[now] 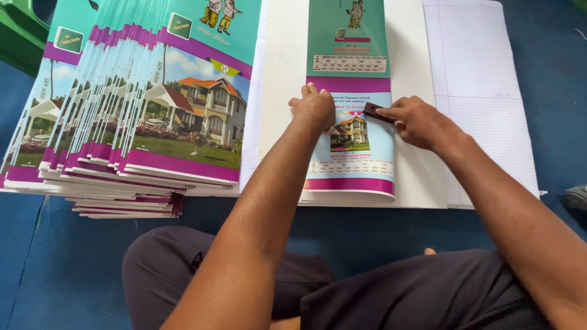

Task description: The person sits on the floor and repeatedly folds a printed cover sheet around a stack of blank pages, then uses a small rectangular tool to press and crease the spine. The person repeats this process for multiple book units.

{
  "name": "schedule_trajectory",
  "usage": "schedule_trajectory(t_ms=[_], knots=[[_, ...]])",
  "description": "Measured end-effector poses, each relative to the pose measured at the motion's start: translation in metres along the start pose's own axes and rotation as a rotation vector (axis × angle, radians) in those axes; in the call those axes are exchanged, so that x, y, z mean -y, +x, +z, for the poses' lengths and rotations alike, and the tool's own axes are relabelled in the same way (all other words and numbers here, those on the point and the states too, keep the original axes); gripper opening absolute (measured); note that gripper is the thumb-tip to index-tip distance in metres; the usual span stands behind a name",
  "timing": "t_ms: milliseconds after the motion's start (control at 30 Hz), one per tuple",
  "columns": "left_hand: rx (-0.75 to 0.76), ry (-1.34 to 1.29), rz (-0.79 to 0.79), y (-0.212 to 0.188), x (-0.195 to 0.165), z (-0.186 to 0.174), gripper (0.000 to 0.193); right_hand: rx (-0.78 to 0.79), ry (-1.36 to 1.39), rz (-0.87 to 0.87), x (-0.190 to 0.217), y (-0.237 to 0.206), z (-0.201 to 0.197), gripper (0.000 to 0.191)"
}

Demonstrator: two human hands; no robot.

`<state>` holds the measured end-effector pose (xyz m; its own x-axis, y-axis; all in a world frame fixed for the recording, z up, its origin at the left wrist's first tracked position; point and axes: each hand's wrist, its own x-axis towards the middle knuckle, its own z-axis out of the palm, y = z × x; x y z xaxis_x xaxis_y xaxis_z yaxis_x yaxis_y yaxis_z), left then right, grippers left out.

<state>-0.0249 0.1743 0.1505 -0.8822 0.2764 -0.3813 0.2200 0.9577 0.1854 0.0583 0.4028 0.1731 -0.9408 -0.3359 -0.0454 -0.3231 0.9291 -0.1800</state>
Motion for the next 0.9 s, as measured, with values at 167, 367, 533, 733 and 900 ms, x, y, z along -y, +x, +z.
schedule_trajectory(t_ms=[167,367,533,733,900], knots=[[-0.015,-0.012,-0.004,0.001,0.000,0.002,0.091,0.104,-0.074,0.049,-0.008,0.002,0.000,0.050],[-0.037,-0.006,0.007,0.005,-0.002,0.012,0.085,-0.021,-0.152,0.074,-0.019,0.014,0.012,0.049],[-0.040,0.026,0.005,0.010,-0.005,0.018,0.079,-0.199,-0.226,-0.014,-0.035,0.030,0.023,0.042],[0.043,0.116,-0.005,0.008,-0.014,0.019,0.078,-0.258,-0.243,0.027,-0.048,0.054,0.028,0.036],[0.031,0.125,-0.011,-0.001,-0.024,0.017,0.069,-0.277,-0.334,0.051,-0.053,0.068,0.029,0.034]])
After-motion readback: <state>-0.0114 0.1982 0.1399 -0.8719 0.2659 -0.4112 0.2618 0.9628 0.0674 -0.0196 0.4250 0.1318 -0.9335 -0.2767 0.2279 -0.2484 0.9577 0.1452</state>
